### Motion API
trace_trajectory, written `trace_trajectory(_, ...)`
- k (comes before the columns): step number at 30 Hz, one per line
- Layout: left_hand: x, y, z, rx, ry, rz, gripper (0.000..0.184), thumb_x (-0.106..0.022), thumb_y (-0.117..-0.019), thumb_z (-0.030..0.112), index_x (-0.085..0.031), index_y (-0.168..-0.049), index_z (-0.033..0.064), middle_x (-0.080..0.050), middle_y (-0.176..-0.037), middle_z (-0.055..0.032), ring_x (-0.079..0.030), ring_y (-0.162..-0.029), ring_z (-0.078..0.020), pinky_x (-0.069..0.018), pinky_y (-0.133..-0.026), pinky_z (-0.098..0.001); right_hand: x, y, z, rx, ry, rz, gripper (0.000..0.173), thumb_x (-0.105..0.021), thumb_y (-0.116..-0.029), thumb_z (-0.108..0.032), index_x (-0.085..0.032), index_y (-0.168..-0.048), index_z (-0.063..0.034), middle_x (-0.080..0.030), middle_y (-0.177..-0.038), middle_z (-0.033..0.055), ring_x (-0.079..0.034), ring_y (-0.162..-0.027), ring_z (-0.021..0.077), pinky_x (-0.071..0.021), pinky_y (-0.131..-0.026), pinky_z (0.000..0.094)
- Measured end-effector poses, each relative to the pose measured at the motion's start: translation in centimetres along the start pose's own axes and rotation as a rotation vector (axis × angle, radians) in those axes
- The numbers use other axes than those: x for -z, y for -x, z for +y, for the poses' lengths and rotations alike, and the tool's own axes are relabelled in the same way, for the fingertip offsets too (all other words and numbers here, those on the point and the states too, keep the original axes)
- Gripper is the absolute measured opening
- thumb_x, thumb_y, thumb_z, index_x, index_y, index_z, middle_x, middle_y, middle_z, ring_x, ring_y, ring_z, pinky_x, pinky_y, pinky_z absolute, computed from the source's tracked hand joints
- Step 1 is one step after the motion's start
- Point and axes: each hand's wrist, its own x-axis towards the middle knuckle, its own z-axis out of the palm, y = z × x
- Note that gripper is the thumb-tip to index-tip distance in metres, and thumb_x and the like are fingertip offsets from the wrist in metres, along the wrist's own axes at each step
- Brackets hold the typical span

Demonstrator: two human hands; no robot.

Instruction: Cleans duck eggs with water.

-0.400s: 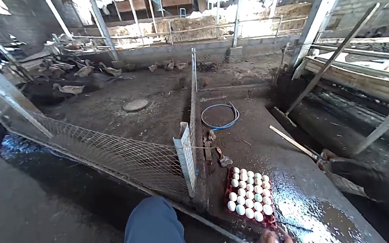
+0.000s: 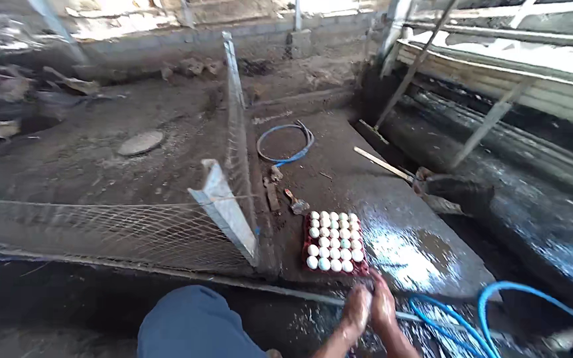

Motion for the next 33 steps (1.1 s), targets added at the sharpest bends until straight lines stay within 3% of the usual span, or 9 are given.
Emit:
trace_trajectory(5,0.4,0.1,2.6,0.1,0.025,0.016,0.046,-0.025,-0.1108,0.014,-0.047,-0.14,-0.0152,-0.05,-0.143,-0.0319,-0.05,-0.135,-0.0344,-0.036,-0.117,-0.0444,-0.3,2.3,-2.0,0.005,-0.001,-0.029,0.048,-0.027,-0.1064,-0.013,-0.052,-0.141,0.0092,-0.051,-0.147,0.0258,-0.049,-0.138,0.0292,-0.0377,-0.117,0.0428)
trace_trajectory(8,0.2,0.4,2.2,0.148,0.03,-0.037,0.047,-0.023,-0.1096,0.024,-0.057,-0.123,-0.0059,-0.06,-0.107,-0.0162,-0.06,-0.094,-0.0185,-0.051,-0.081,-0.0353,0.7,-0.3,-1.5,-0.131,-0.017,0.012,0.045,-0.032,-0.1082,-0.014,-0.047,-0.146,0.0038,-0.05,-0.148,0.0232,-0.05,-0.135,0.0277,-0.0406,-0.113,0.0437)
trace_trajectory(12,0.7,-0.1,1.1,0.123,0.069,-0.032,0.049,-0.021,-0.1108,0.018,-0.051,-0.134,-0.0135,-0.057,-0.132,-0.0271,-0.057,-0.12,-0.0241,-0.0441,-0.106,-0.036,0.1,1.8,-1.7,-0.069,-0.012,-0.011,0.047,-0.027,-0.106,-0.013,-0.051,-0.142,0.0055,-0.055,-0.143,0.0232,-0.053,-0.133,0.0266,-0.0421,-0.112,0.0427)
trace_trajectory(15,0.2,0.1,2.2,0.257,0.062,-0.006,0.047,-0.02,-0.1109,0.028,-0.058,-0.119,0.0022,-0.058,-0.091,-0.0075,-0.053,-0.066,-0.0103,-0.0448,-0.055,-0.0264,0.7,-0.4,-1.2,-0.187,-0.03,0.011,0.045,-0.031,-0.1082,-0.014,-0.047,-0.147,0.0006,-0.053,-0.144,0.0233,-0.054,-0.129,0.029,-0.0449,-0.107,0.0472)
trace_trajectory(18,0.7,-0.5,0.7,0.099,0.034,-0.025,0.048,-0.025,-0.1084,0.016,-0.055,-0.13,-0.0139,-0.059,-0.13,-0.0266,-0.057,-0.12,-0.0238,-0.0442,-0.106,-0.0351,0.0,0.9,-1.3,-0.115,0.078,0.026,0.044,-0.032,-0.1078,-0.016,-0.052,-0.143,0.0027,-0.058,-0.14,0.0226,-0.057,-0.129,0.0273,-0.0443,-0.109,0.0432)
trace_trajectory(20,1.1,-0.3,0.6,0.078,0.043,-0.032,0.045,-0.025,-0.1088,0.011,-0.053,-0.13,-0.0162,-0.057,-0.131,-0.0275,-0.055,-0.122,-0.0227,-0.0418,-0.108,-0.0332,-0.5,1.8,-0.5,-0.027,0.084,0.022,0.046,-0.039,-0.1007,-0.014,-0.058,-0.14,0.0021,-0.057,-0.145,0.0211,-0.051,-0.138,0.0266,-0.0398,-0.116,0.0423)
trace_trajectory(23,1.0,0.1,2.4,0.339,0.099,-0.071,0.049,-0.017,-0.1114,0.031,-0.06,-0.109,0.0075,-0.061,-0.08,-0.0025,-0.052,-0.06,-0.0046,-0.0443,-0.052,-0.0209,0.7,-1.3,-1.1,-0.318,-0.039,-0.027,0.044,-0.04,-0.1062,-0.015,-0.048,-0.147,-0.0026,-0.058,-0.138,0.0203,-0.058,-0.123,0.027,-0.0475,-0.103,0.0468)
trace_trajectory(26,1.6,0.1,2.4,0.404,0.255,-0.233,0.042,-0.02,-0.1108,0.035,-0.051,-0.125,0.0096,-0.055,-0.075,-0.0018,-0.042,-0.044,-0.0071,-0.0363,-0.037,-0.022,1.3,-2.3,-1.4,-0.567,-0.252,-0.051,0.038,-0.036,-0.1113,-0.027,-0.05,-0.14,-0.0064,-0.063,-0.113,0.0162,-0.064,-0.095,0.0246,-0.0542,-0.083,0.0441)
trace_trajectory(33,1.2,-0.4,2.0,0.219,0.123,-0.003,0.046,-0.028,-0.1128,0.023,-0.055,-0.135,-0.0063,-0.063,-0.125,-0.0188,-0.062,-0.108,-0.0176,-0.0501,-0.096,-0.0361,0.2,1.1,-2.1,-0.056,0.108,-0.012,0.04,-0.041,-0.1069,-0.02,-0.066,-0.132,-0.0016,-0.052,-0.15,0.0213,-0.043,-0.146,0.0302,-0.0345,-0.12,0.0471)
